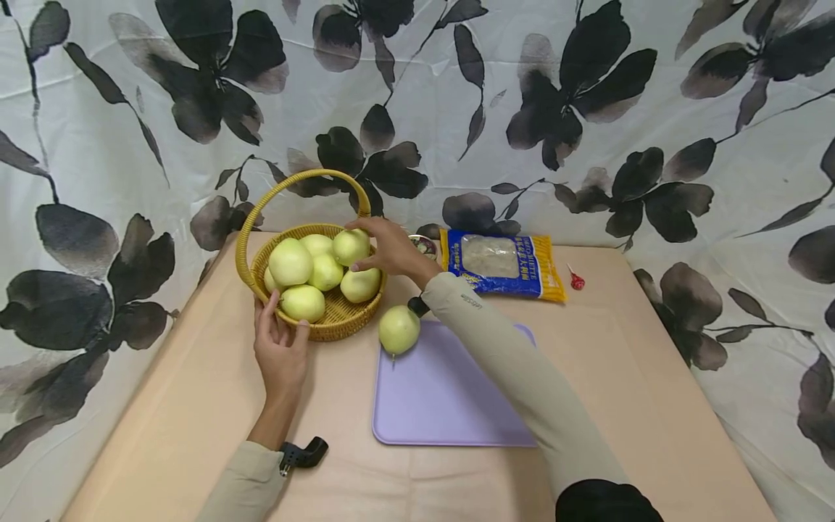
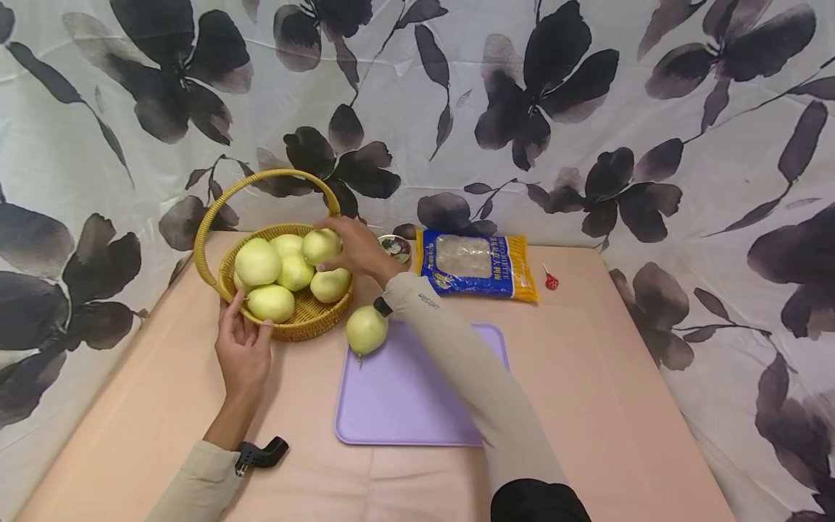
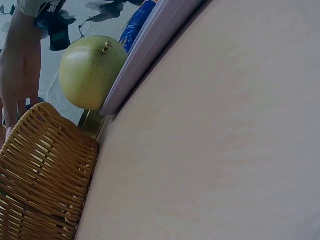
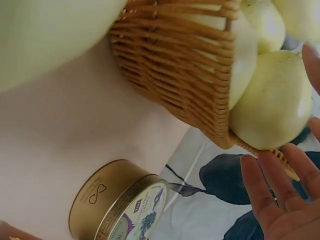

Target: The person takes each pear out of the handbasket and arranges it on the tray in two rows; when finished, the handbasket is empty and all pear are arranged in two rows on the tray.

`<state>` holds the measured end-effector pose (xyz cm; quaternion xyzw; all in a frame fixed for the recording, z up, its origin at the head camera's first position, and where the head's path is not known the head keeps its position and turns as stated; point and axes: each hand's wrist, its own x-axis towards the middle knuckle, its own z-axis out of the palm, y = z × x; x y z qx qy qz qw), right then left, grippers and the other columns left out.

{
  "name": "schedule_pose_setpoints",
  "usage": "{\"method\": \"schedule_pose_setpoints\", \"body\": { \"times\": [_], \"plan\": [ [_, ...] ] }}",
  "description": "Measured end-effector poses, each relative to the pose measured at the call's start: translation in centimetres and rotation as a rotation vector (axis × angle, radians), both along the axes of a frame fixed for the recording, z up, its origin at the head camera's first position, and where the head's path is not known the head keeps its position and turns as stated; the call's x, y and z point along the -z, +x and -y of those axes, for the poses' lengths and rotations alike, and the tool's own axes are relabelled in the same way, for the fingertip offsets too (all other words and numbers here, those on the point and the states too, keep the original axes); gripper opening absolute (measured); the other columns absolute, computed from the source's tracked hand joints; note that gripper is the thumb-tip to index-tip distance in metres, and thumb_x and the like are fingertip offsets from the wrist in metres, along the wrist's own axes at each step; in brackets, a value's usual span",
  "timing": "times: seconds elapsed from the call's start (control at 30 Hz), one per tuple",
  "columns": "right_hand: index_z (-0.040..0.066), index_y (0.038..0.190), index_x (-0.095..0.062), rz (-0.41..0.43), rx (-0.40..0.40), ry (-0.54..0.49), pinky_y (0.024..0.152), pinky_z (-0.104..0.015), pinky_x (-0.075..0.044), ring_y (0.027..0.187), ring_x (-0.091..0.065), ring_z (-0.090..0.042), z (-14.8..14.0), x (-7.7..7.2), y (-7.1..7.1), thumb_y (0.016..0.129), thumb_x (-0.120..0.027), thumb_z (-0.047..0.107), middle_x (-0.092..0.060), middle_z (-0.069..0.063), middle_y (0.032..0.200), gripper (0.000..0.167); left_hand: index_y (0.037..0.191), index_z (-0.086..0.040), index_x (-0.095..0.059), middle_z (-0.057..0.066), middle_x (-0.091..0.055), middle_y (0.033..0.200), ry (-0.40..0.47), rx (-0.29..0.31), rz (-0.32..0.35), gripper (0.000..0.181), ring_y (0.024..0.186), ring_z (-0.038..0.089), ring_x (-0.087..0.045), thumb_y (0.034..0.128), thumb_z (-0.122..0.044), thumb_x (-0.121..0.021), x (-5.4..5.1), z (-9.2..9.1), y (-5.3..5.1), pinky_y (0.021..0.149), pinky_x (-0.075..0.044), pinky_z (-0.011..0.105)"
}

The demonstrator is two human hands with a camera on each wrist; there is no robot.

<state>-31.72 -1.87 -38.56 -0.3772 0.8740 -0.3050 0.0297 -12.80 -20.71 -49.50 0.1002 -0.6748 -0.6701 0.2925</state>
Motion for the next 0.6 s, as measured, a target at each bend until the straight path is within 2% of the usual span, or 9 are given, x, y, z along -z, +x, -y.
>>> {"method": "schedule_pose_setpoints", "body": {
  "times": [0.1,0.23,0.37,0.6],
  "plan": [
    [0.015,0.15,-0.06,-0.08,-0.01,0.046,0.123,-0.041,-0.041,0.141,-0.057,-0.027,0.6,0.3,-0.5,0.084,-0.092,0.029,-0.061,-0.005,0.153,0.074,0.163,-0.018,-0.044,-0.002,-0.005,0.18,-0.008,0.003,-0.001,0.074,0.165,0.027,-0.02,0.0971,0.01,-0.064,0.0,0.0,0.0,0.129,-0.032,0.05],
    [0.019,0.152,-0.058,-0.138,0.0,0.134,0.127,-0.045,-0.033,0.145,-0.051,-0.03,1.3,0.5,-0.7,0.086,-0.091,0.03,-0.059,-0.008,0.155,0.074,0.163,-0.018,-0.043,-0.002,-0.005,0.18,-0.009,-0.001,-0.001,0.074,0.165,0.027,-0.02,0.0971,0.009,-0.064,0.0,0.0,0.1,0.129,-0.032,0.05],
    [0.024,0.153,-0.057,-0.17,0.031,0.183,0.121,-0.047,-0.039,0.142,-0.052,-0.032,1.6,0.7,-0.6,0.088,-0.089,0.031,-0.058,-0.009,0.156,0.073,0.163,-0.018,-0.044,-0.002,-0.005,0.18,-0.003,0.0,-0.001,0.074,0.165,0.027,-0.02,0.0972,0.009,-0.064,-0.1,0.0,0.1,0.129,-0.031,0.05],
    [0.027,0.147,-0.061,-0.156,0.085,0.131,0.13,-0.05,-0.033,0.144,-0.054,-0.032,1.3,1.0,-0.5,0.082,-0.094,0.032,-0.059,-0.003,0.155,0.072,0.163,-0.018,-0.043,-0.003,-0.004,0.18,-0.014,0.01,0.009,0.074,0.165,0.026,-0.019,0.0977,0.008,-0.065,-0.2,0.0,0.2,0.129,-0.031,0.054]
  ]
}}
